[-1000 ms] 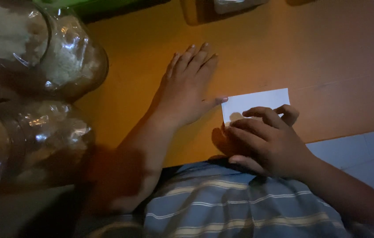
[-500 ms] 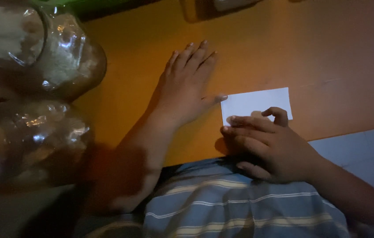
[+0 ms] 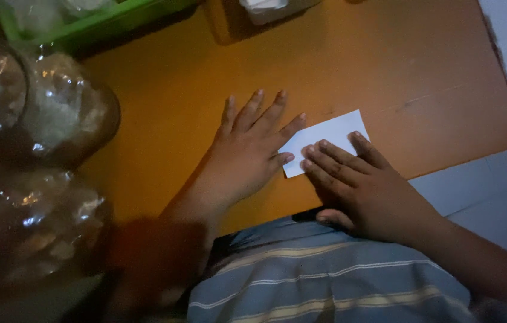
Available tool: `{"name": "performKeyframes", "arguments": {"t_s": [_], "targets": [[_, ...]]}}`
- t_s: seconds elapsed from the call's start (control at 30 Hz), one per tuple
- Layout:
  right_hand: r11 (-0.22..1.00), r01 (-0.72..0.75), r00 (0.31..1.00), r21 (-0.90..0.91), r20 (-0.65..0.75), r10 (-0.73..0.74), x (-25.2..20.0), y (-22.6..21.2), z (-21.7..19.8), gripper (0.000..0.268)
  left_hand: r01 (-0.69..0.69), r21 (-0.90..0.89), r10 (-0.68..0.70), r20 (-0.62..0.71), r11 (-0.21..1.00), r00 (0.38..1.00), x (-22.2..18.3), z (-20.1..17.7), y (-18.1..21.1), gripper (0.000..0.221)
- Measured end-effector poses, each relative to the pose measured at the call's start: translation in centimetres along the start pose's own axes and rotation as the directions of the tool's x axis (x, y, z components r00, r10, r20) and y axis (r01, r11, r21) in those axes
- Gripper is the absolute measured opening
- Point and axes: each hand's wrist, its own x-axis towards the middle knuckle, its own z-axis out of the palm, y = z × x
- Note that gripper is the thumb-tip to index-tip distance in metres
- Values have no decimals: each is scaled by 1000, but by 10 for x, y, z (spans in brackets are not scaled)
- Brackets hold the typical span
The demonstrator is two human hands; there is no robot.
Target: Folding small white tissues or paper sheets into smaller rectangles and organizing them into plastic containers.
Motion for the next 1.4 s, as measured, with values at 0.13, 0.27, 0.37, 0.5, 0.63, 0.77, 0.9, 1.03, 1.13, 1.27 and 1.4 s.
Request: {"name": "performKeyframes", "arguments": {"t_s": [0.13, 0.27, 0.37, 0.5, 0.63, 0.77, 0.9, 1.03, 1.13, 1.27, 1.4], "targets": [[991, -106, 993, -82, 50, 110, -21, 7, -1, 87, 2, -46, -3, -16, 999, 1000, -2, -3, 2, 62], [975, -191, 980, -110, 40, 197, -42, 15, -8, 88, -2, 12, 2, 6, 1000, 1000, 0, 0, 1, 64], [959, -243, 967, -144, 38, 251, -58, 21, -5, 88, -1, -5, 1, 28, 1000, 1000, 1, -1, 0, 63], [957, -270, 962, -104, 15, 273, -58, 29, -19, 83, -25, -45, 26, 25, 999, 999, 1, -7, -1, 64], [955, -296, 950, 21, -94, 296, -47, 34, -28, 65, -52, -78, 47, -58, 996, 997, 2, -15, 0, 70], [939, -334, 933, 82, -112, 341, -34, 40, -26, 60, -112, -170, 92, -123, 979, 988, 3, -24, 4, 64], [938, -345, 939, 43, 25, 344, -18, 55, -18, 105, -147, -206, 111, -178, 967, 978, 6, -22, 4, 57], [966, -253, 966, -47, 42, 255, 3, 63, -14, 79, -208, -270, 147, -232, 940, 962, 10, -22, 3, 50], [981, -190, 978, -30, 86, 191, 20, 65, -16, 68, -227, -383, 146, -230, 895, 962, 8, -25, 4, 35], [974, -217, 959, 58, 198, 202, 30, 75, -18, 44, -63, -542, 15, -91, 838, 996, 9, -31, 6, 23], [833, -486, 862, 267, 306, 405, 49, 60, -50, 43, 92, -702, -157, -28, 706, 987, 4, -48, 12, 33]]}}
